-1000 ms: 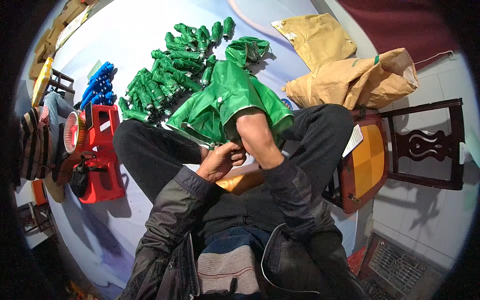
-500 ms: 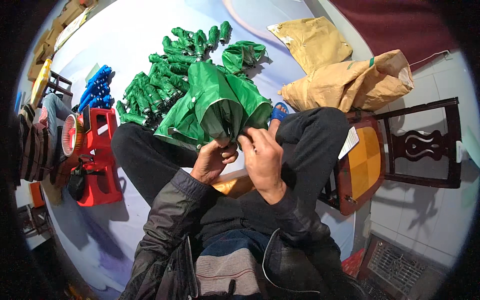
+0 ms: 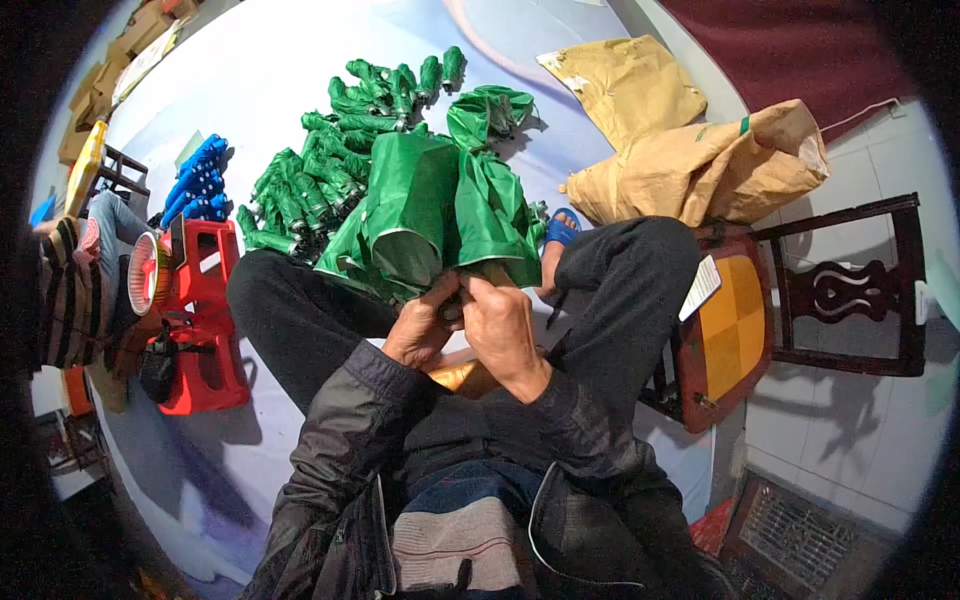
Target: Folding and organizing green fabric items, possibly umbrella covers, on a production floor.
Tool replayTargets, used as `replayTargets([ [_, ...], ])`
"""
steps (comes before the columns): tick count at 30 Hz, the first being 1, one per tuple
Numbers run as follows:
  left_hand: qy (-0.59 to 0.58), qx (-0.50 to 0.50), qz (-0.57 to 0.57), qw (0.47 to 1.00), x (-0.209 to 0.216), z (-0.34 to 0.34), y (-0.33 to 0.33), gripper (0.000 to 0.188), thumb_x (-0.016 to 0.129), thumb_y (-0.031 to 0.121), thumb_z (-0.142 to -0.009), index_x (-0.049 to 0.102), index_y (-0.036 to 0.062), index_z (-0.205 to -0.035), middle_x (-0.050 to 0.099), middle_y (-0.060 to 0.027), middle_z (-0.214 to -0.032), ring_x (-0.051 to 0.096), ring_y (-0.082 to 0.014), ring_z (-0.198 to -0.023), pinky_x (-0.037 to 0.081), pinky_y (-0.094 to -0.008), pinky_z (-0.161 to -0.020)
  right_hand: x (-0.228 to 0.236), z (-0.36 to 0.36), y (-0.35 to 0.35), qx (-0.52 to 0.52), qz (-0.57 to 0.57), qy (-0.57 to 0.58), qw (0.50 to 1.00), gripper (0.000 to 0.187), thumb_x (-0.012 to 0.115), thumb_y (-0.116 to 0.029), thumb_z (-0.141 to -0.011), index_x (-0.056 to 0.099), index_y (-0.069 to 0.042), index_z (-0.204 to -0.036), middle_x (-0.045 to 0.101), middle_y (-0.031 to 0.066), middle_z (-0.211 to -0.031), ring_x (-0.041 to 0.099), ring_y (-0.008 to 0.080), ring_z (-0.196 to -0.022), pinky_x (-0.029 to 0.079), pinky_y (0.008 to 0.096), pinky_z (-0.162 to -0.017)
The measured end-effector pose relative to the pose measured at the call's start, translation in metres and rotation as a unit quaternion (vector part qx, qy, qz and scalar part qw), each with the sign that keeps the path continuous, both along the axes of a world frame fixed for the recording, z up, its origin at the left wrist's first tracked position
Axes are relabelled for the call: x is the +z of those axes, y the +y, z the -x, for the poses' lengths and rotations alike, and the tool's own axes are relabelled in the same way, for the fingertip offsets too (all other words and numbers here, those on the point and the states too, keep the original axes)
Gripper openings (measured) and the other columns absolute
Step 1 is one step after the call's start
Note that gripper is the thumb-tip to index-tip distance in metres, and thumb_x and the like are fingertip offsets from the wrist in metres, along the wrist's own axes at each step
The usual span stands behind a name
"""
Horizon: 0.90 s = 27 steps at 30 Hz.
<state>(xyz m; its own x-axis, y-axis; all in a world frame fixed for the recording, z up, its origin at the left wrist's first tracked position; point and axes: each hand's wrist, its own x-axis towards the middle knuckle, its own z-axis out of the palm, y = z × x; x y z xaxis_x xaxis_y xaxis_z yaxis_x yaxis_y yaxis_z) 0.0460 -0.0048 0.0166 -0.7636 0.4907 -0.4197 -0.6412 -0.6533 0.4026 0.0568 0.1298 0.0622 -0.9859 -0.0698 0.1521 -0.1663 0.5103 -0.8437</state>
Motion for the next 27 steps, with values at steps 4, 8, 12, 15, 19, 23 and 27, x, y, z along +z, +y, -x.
replayTargets([
  [4, 0.003, 0.025, 0.022, 0.999, -0.002, 0.003, -0.003, 0.013, 0.062, 0.023, -0.096, 0.06, 0.0106, -0.092, 0.05, 0.0048, -0.077, 0.04, -0.0064, -0.064, 0.035, -0.0247, -0.058, 0.016, -0.003, -0.001, -0.014, 0.059, -0.14, 0.988, 0.014, 0.053, 0.005, -0.086, 0.065, 0.006, -0.094, 0.067, 0.0149, -0.076, 0.067, 0.0214, -0.063, 0.053, 0.0317, -0.058],
  [8, -0.004, 0.052, 0.055, 0.997, -0.004, 0.005, -0.001, 0.012, 0.059, 0.021, -0.098, 0.061, 0.0094, -0.095, 0.056, 0.002, -0.082, 0.048, -0.0081, -0.066, 0.041, -0.0259, -0.058, 0.039, -0.014, -0.01, -0.015, -0.016, -0.012, 1.0, 0.021, 0.052, 0.008, -0.086, 0.066, 0.005, -0.102, 0.068, 0.0147, -0.082, 0.07, 0.0196, -0.071, 0.055, 0.03, -0.063],
  [12, 0.025, 0.052, 0.092, 0.994, -0.029, -0.011, -0.002, 0.018, 0.055, 0.023, -0.099, 0.063, 0.0075, -0.104, 0.065, -0.0033, -0.093, 0.065, -0.0137, -0.083, 0.053, -0.0281, -0.069, 0.056, -0.018, -0.026, 0.021, -0.023, 0.111, 0.993, 0.033, 0.054, 0.011, -0.083, 0.067, 0.003, -0.111, 0.068, 0.0181, -0.097, 0.07, 0.0286, -0.085, 0.055, 0.0319, -0.075],
  [15, 0.185, 0.181, -0.024, 0.966, -0.08, -0.027, -0.006, 0.036, 0.066, 0.031, -0.092, 0.058, 0.0065, -0.117, 0.064, -0.0098, -0.107, 0.06, -0.0164, -0.096, 0.048, -0.031, -0.084, 0.051, -0.01, -0.048, 0.058, -0.014, 0.17, 0.984, 0.032, 0.052, 0.009, -0.082, 0.065, 0.004, -0.111, 0.066, 0.023, -0.098, 0.065, 0.0394, -0.088, 0.053, 0.0387, -0.078],
  [19, 0.203, 0.17, 0.059, 0.963, -0.079, -0.017, 0.003, 0.038, 0.067, 0.031, -0.091, 0.057, 0.0063, -0.118, 0.064, -0.0099, -0.107, 0.06, -0.0175, -0.097, 0.047, -0.0324, -0.086, 0.009, 0.011, -0.059, 0.085, -0.022, 0.113, 0.99, 0.01, 0.052, 0.003, -0.08, 0.058, 0.004, -0.088, 0.057, 0.0261, -0.082, 0.057, 0.0433, -0.072, 0.045, 0.0476, -0.063],
  [23, 0.219, 0.166, 0.178, 0.945, -0.075, -0.012, 0.007, 0.04, 0.068, 0.031, -0.09, 0.057, 0.006, -0.119, 0.064, -0.0101, -0.108, 0.059, -0.019, -0.098, 0.045, -0.0343, -0.088, 0.009, 0.034, -0.075, 0.143, -0.083, 0.069, 0.984, 0.005, 0.054, -0.004, -0.074, 0.054, 0.002, -0.075, 0.055, 0.0256, -0.072, 0.057, 0.0433, -0.067, 0.044, 0.0489, -0.06],
  [27, 0.228, 0.163, 0.294, 0.914, -0.071, -0.009, 0.012, 0.042, 0.068, 0.032, -0.089, 0.057, 0.0057, -0.12, 0.063, -0.0102, -0.108, 0.058, -0.0205, -0.099, 0.043, -0.0363, -0.091, 0.024, 0.027, -0.095, 0.175, -0.06, 0.048, 0.982, 0.007, 0.055, -0.003, -0.068, 0.05, 0.001, -0.066, 0.054, 0.0253, -0.066, 0.057, 0.0431, -0.063, 0.044, 0.0503, -0.058],
])
